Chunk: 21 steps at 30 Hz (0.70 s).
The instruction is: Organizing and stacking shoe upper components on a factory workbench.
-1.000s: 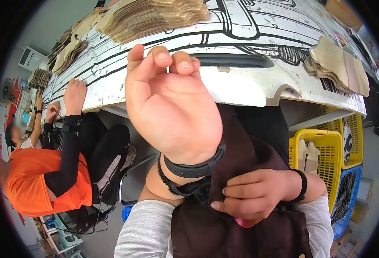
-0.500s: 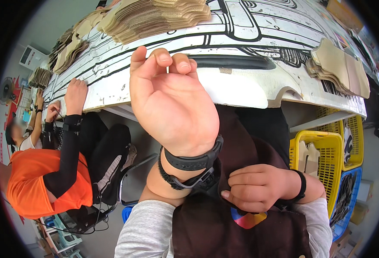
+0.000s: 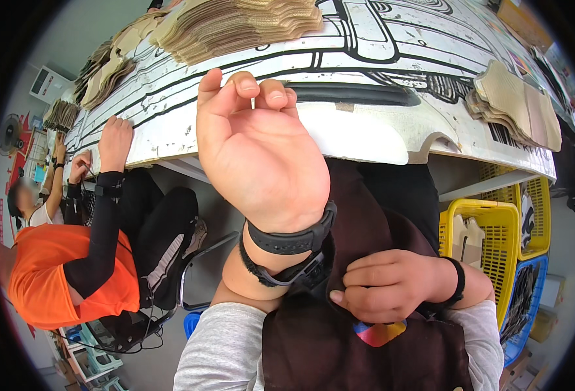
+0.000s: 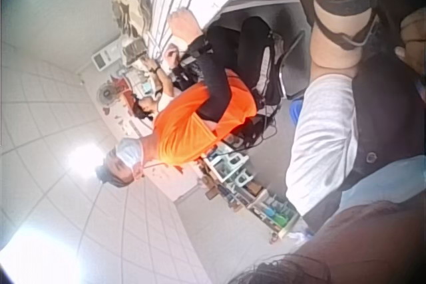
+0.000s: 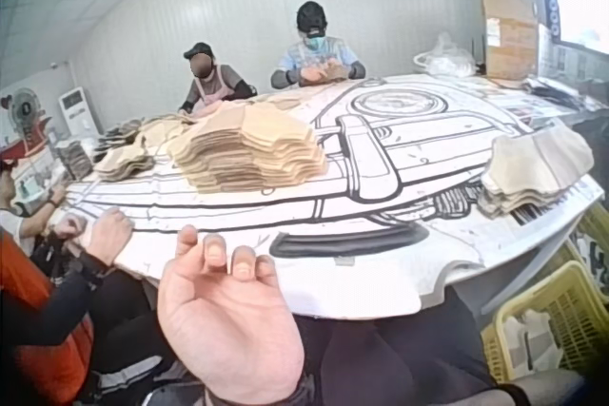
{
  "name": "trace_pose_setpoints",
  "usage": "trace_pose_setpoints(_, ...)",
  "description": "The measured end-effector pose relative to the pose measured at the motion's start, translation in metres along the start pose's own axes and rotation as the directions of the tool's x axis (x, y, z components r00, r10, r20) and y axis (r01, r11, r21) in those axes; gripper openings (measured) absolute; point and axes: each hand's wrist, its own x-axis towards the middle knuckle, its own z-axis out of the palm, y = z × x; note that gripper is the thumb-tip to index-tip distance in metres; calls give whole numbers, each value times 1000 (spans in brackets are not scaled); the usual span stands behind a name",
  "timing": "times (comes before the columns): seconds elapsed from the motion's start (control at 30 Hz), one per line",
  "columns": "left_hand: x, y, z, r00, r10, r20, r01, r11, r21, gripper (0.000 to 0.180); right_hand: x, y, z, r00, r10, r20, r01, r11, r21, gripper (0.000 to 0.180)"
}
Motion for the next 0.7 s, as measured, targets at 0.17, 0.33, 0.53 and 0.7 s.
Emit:
trace_pose_setpoints(0.17, -1, 0, 1, 1000, 6, -26, -6, 1000, 14, 20, 1, 0, -5, 998, 45, 32, -47, 998, 44, 10)
trace_pose_setpoints(0.33, -2, -3, 0, 999, -13, -38, 14, 1000, 11, 19, 2, -2, -5, 999, 51, 15, -50, 997, -54, 12)
trace_pose_setpoints(0.53, 0, -2, 1, 998, 3, -56, -2, 1000, 23, 19, 1, 1, -3, 998, 56, 10, -57, 997, 56, 12)
trace_pose_setpoints(0.7, 1, 2, 1, 1000, 21, -17, -21, 1000, 12, 18, 1, 4, -5, 998, 61, -3, -61, 998, 34, 10)
